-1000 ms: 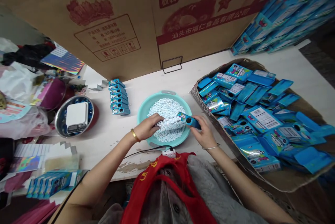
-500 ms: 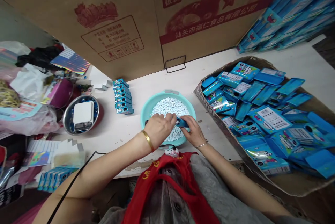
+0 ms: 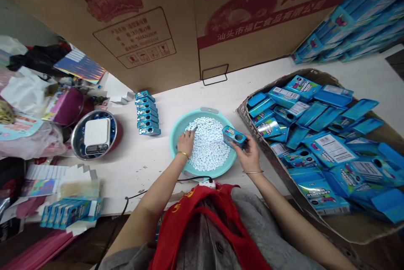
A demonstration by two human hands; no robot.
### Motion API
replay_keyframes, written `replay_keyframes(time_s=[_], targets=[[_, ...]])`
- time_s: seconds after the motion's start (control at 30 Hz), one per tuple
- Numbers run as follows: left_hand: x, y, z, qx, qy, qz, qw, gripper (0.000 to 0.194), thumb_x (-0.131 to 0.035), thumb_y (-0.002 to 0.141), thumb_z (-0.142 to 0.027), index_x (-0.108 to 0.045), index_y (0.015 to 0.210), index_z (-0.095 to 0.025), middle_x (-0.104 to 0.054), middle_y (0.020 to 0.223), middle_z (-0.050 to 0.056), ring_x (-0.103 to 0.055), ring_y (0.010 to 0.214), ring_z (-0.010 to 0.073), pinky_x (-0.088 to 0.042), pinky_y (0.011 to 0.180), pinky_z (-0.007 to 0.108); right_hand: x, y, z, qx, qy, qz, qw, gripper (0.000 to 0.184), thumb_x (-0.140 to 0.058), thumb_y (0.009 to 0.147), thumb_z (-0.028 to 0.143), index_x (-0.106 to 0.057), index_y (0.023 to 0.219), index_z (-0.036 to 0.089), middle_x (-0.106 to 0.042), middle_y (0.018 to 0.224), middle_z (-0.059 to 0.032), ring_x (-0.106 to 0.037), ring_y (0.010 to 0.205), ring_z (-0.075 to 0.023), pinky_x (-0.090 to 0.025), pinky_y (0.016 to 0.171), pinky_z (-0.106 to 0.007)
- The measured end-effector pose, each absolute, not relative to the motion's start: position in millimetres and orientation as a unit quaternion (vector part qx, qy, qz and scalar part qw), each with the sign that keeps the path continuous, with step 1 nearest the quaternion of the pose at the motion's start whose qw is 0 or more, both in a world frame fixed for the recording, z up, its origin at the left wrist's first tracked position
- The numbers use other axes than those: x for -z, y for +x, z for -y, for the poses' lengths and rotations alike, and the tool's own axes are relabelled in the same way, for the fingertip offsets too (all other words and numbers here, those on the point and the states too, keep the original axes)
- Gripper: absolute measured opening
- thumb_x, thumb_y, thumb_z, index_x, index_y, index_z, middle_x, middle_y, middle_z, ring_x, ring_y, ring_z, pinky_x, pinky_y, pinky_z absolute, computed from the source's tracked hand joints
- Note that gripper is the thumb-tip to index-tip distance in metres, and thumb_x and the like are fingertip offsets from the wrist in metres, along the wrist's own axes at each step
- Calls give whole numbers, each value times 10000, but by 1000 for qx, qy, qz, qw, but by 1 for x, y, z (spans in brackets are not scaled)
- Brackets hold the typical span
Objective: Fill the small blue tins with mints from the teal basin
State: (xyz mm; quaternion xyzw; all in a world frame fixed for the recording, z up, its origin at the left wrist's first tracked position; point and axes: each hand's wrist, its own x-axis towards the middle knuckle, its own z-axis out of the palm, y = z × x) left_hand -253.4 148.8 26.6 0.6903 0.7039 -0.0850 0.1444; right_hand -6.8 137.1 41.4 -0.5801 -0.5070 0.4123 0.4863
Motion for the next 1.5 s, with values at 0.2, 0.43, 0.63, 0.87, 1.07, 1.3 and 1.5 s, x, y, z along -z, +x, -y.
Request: replay_keyframes(time_s=[0.2,0.43,0.63,0.87,1.07,1.3,1.5], targets=[[-12,-233,-122,61,725,-638,254,457,-323,837,16,-435,1260,-118,-460,1233,174,-447,1111,265,-399,943,441,-44,-11,-138,-469,-574,457,492,487,-729,693,403,-512,1081,204,-608,1014,-57,-612,903,-197,-504,865,-387],[-10,-218,-110,10,753,-542,374,476,-439,757,18,-471,1201,-148,-531,1160,105,-512,1079,200,-420,977,346,-46,-1,-143,-471,-567,440,514,488,-745,667,394,-504,1050,213,-633,948,-41,-625,848,-194,-523,811,-386],[-61,-244,-116,-119,741,-490,444,351,-460,851,-144,-452,1201,-121,-528,1133,123,-505,1068,209,-413,979,385,-53,17,-142,-359,-571,545,498,436,-699,729,384,-534,1089,202,-609,1009,-60,-588,925,-211,-494,858,-407],[-162,-259,-135,-73,803,-457,376,327,-452,863,-134,-464,1187,-169,-537,1087,96,-508,1040,201,-426,939,369,-64,4,-139,-285,-496,714,404,334,-540,827,249,-536,1159,224,-600,1102,-106,-558,1049,-268,-467,923,-470],[-211,-232,-151,129,824,-474,283,327,-431,834,-55,-501,1144,-132,-555,1045,111,-570,966,227,-475,827,348,-62,-18,-136,-267,-456,760,378,381,-497,819,172,-520,1196,223,-599,1137,-109,-545,1085,-274,-452,965,-492],[-248,-187,-144,232,826,-490,154,385,-355,875,-37,-442,1245,-100,-564,1069,154,-595,931,255,-496,728,357,-54,-28,-131,-279,-443,764,376,381,-488,827,186,-509,1205,227,-607,1138,-107,-551,1091,-275,-442,978,-517],[-206,-230,-151,140,811,-543,170,276,-357,876,-66,-554,1058,-129,-575,972,116,-559,910,228,-491,784,357,-53,-20,-135,-283,-467,739,395,376,-485,826,176,-507,1196,238,-599,1131,-101,-551,1097,-265,-467,958,-488]])
